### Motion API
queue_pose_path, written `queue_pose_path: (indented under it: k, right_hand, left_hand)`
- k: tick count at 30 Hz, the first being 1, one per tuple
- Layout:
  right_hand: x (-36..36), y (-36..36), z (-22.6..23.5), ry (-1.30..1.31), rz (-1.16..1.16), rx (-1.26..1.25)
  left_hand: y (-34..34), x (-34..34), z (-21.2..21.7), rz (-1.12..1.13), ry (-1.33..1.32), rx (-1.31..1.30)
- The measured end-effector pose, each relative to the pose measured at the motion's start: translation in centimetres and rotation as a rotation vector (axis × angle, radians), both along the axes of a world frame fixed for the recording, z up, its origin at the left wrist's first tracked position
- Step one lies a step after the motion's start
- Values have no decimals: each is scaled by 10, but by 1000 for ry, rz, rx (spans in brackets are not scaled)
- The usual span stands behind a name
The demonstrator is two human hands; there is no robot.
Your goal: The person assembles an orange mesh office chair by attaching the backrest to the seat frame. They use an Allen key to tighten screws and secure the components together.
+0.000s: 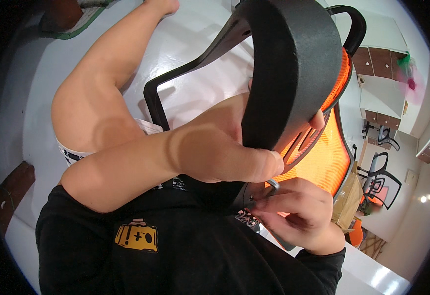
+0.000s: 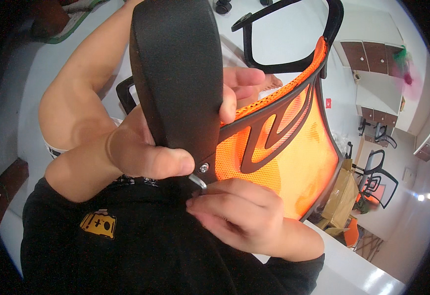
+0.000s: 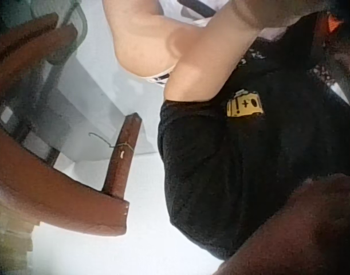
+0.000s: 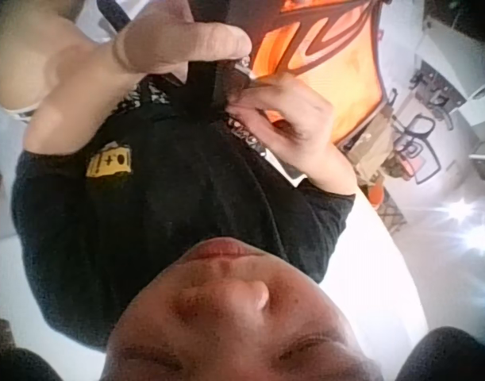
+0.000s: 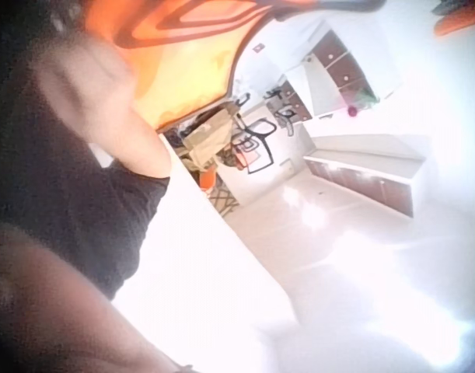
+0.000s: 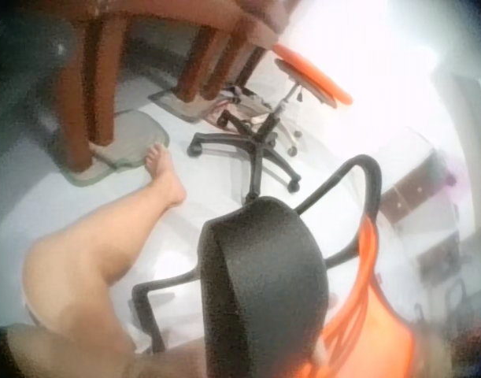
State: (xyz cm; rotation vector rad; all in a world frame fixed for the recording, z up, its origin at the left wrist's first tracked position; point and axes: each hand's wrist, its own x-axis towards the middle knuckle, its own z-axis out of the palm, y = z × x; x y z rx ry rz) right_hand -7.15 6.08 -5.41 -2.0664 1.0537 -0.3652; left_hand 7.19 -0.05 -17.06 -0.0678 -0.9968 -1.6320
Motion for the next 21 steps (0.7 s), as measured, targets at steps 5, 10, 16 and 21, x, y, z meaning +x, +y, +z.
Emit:
queue_pose_path:
  k: [5,10,16,21]
  right_hand:
    - [3,14,-8,-308,-419,66]
    - [-13,-14,9,365,7,-339]
    - [-12,-23,1,312,-26,-449]
    - [-13,-30,3,320,39,-449]
  left_hand:
    - [2,-4,4,42,-24,24]
    - [1,5,10,-54,-6,91]
    - [3,6,10,-106,50,126]
    - [1,6,9,-144,53,133]
